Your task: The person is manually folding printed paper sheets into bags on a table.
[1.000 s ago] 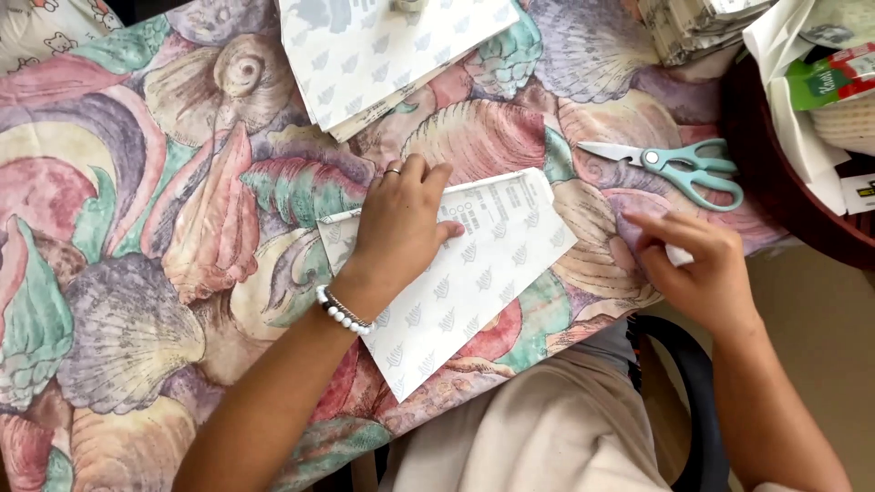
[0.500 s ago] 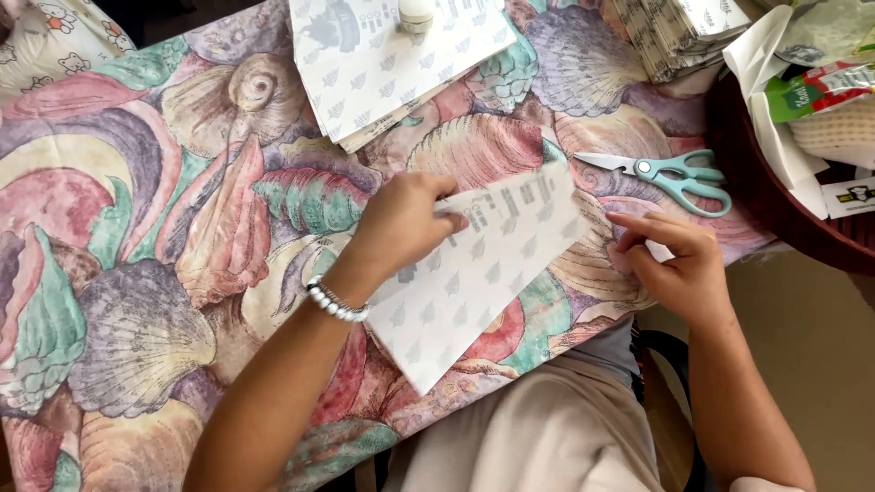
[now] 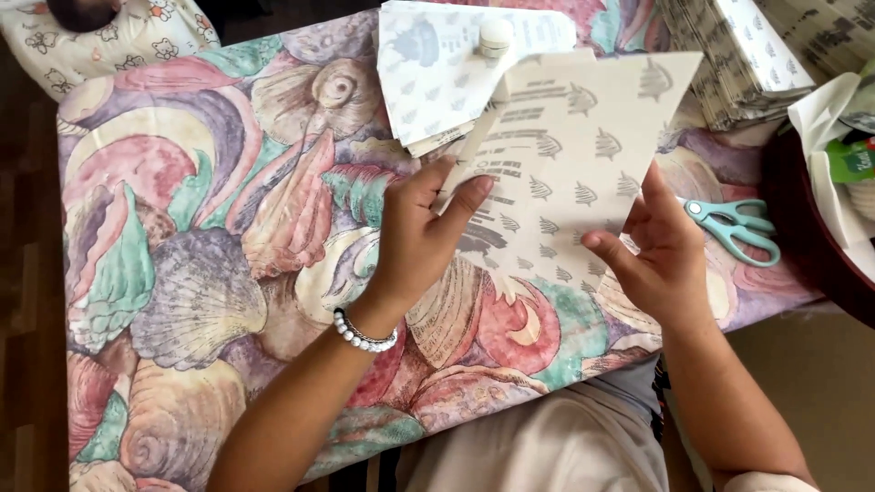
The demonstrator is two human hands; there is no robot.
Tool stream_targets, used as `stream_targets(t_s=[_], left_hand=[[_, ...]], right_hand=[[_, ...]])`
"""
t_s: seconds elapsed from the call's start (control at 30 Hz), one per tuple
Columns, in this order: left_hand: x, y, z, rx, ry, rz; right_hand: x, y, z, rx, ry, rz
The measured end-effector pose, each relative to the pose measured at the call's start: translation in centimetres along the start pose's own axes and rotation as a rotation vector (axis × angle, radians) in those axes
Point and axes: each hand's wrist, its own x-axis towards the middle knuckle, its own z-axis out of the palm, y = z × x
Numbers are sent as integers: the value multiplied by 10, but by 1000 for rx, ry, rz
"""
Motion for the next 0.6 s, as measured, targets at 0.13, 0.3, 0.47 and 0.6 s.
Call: stream_targets(t_s=[0.13, 0.3, 0.47, 0.6], left_hand=[[-12, -4, 6, -19, 36, -75], [-16, 37, 7, -263, -109, -135], [-21, 25, -19, -369, -192, -162], [-6, 16, -50, -238, -238, -235]], right_hand=[[7, -20, 15, -57, 58, 94], [-5, 2, -1, -49, 148, 93], [56, -52, -50, -299, -238, -206], [135, -99, -59, -931, -873, 95]])
